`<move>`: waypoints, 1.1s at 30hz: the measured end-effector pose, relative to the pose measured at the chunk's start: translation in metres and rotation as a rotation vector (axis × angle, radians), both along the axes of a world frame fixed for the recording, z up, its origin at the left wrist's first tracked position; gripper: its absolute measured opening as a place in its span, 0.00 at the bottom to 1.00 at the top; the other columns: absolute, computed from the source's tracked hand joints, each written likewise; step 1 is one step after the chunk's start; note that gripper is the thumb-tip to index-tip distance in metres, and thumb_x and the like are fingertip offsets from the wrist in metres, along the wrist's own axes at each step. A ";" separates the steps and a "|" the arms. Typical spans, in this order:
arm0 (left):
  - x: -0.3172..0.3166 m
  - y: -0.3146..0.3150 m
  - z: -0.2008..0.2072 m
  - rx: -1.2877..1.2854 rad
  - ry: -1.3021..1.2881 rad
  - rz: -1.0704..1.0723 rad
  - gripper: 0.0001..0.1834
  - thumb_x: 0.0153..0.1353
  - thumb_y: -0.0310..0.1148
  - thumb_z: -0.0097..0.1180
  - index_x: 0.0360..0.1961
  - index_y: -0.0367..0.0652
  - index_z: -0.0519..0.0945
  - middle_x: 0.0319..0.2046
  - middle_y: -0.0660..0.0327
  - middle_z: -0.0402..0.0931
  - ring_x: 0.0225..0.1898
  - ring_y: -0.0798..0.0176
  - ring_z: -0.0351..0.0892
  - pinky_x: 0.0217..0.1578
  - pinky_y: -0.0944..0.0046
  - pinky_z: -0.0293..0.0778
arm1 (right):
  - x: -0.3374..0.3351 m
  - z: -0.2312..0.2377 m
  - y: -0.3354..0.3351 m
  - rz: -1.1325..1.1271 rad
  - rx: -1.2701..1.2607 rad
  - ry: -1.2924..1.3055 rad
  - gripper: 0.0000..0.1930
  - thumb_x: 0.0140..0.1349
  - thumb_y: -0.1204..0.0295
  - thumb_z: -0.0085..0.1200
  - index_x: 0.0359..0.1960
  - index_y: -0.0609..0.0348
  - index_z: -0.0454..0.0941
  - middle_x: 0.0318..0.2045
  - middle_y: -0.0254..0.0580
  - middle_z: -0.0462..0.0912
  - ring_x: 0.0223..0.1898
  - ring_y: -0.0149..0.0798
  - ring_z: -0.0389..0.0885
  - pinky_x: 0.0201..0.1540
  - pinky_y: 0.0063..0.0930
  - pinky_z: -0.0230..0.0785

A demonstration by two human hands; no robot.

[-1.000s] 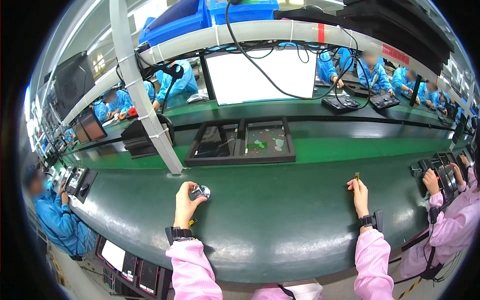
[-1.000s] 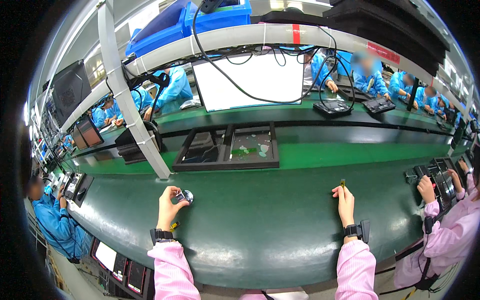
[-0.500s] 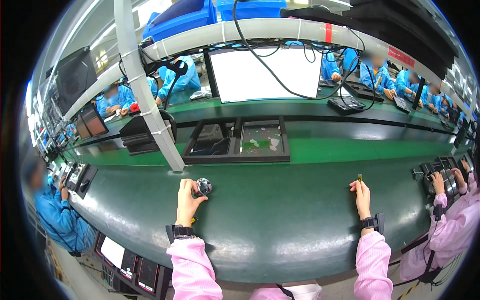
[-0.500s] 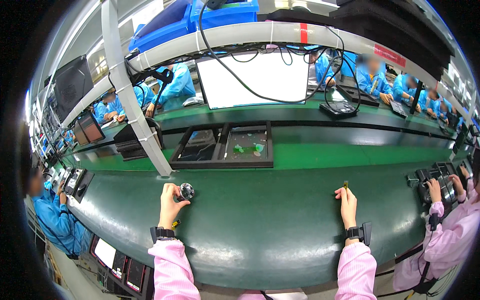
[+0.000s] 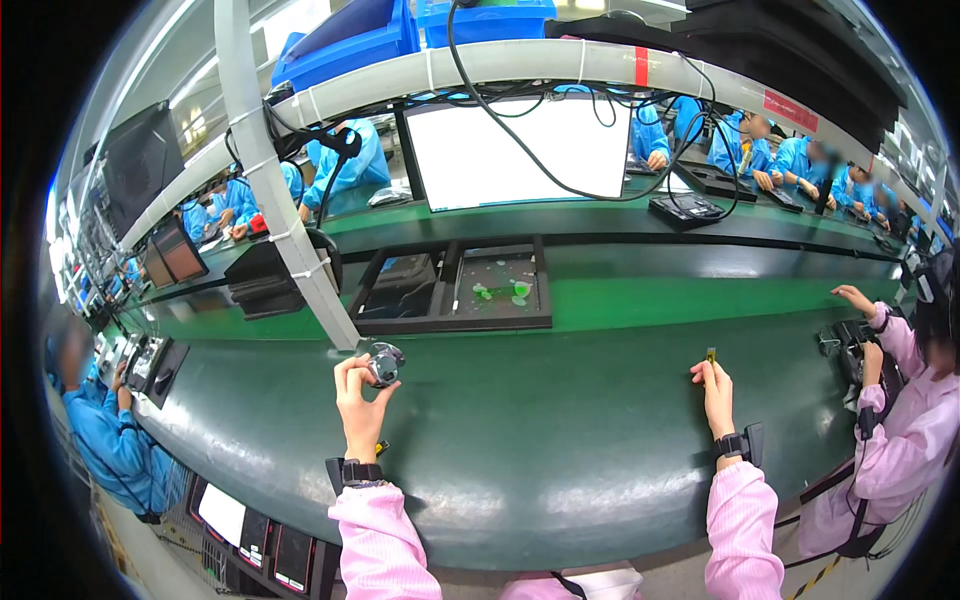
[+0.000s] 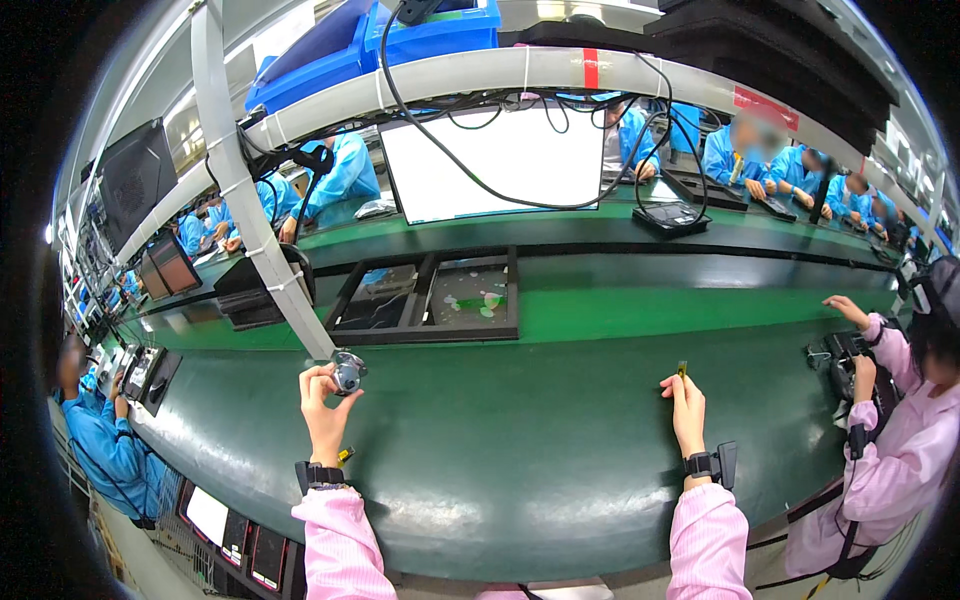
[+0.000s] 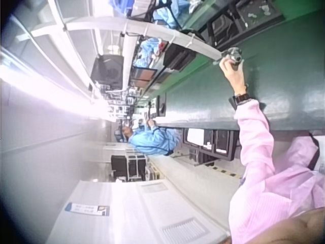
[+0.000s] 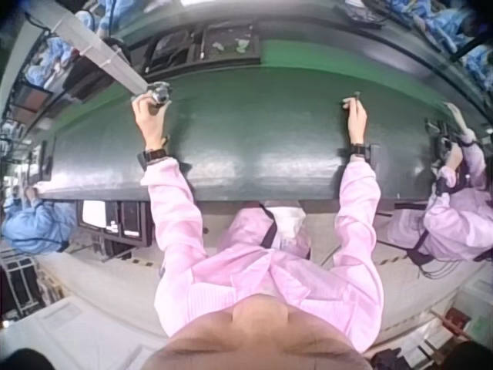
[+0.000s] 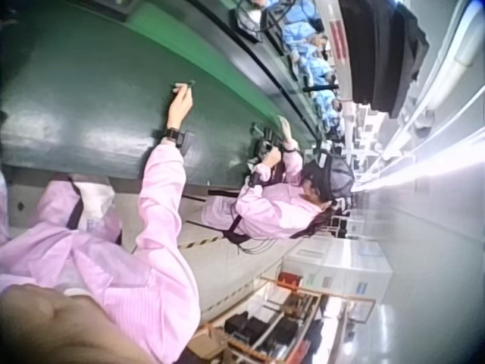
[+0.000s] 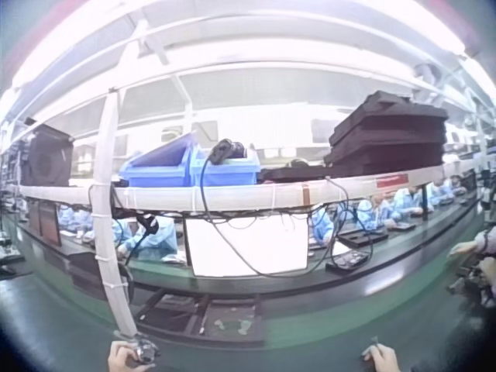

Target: Checking the functionality and screens of tablet devices on an assembly line.

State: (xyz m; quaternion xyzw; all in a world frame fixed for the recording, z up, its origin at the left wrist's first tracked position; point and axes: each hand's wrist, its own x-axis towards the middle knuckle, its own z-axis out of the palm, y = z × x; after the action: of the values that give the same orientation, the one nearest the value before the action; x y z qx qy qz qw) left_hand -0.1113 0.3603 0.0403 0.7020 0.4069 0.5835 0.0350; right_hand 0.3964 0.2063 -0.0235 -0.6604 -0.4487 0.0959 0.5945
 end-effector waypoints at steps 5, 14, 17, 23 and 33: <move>0.014 -0.009 0.006 0.348 0.048 0.141 0.22 0.36 0.18 0.71 0.26 0.39 0.66 0.47 0.53 0.70 0.49 0.54 0.76 0.41 0.62 0.77 | -0.002 0.002 0.001 -0.028 0.003 -0.021 0.17 0.68 0.64 0.41 0.28 0.65 0.76 0.20 0.34 0.75 0.25 0.27 0.71 0.32 0.23 0.63; 0.034 -0.024 0.016 0.573 -0.007 0.108 0.27 0.37 0.23 0.74 0.30 0.42 0.64 0.45 0.52 0.71 0.48 0.44 0.77 0.39 0.60 0.79 | -0.001 0.001 0.000 -0.007 0.008 -0.019 0.17 0.68 0.64 0.41 0.29 0.64 0.76 0.20 0.32 0.73 0.25 0.26 0.69 0.31 0.22 0.61; 0.030 -0.022 0.016 0.577 -0.004 0.128 0.28 0.37 0.23 0.74 0.31 0.42 0.63 0.46 0.51 0.70 0.48 0.44 0.76 0.39 0.60 0.79 | -0.002 0.002 0.000 -0.012 0.001 -0.012 0.17 0.68 0.64 0.41 0.29 0.64 0.76 0.20 0.32 0.73 0.25 0.26 0.69 0.31 0.22 0.61; 0.031 -0.016 0.008 0.581 -0.170 0.036 0.35 0.39 0.20 0.72 0.45 0.40 0.61 0.49 0.47 0.69 0.50 0.46 0.75 0.40 0.61 0.79 | -0.003 0.003 -0.001 0.007 0.011 -0.015 0.17 0.68 0.63 0.41 0.29 0.63 0.76 0.20 0.32 0.73 0.25 0.26 0.69 0.31 0.22 0.61; 0.028 -0.018 0.008 0.344 -0.194 -0.009 0.32 0.44 0.23 0.69 0.49 0.38 0.65 0.50 0.47 0.70 0.49 0.53 0.75 0.42 0.62 0.76 | -0.003 0.003 -0.001 -0.014 -0.011 -0.031 0.17 0.68 0.64 0.41 0.29 0.64 0.76 0.20 0.32 0.73 0.26 0.26 0.69 0.32 0.21 0.61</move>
State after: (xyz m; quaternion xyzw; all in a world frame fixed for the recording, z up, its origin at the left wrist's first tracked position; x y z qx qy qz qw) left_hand -0.0832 0.3424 0.0487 0.6399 0.2928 0.7092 -0.0435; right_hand 0.3937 0.2049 -0.0200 -0.6682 -0.4528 0.0837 0.5844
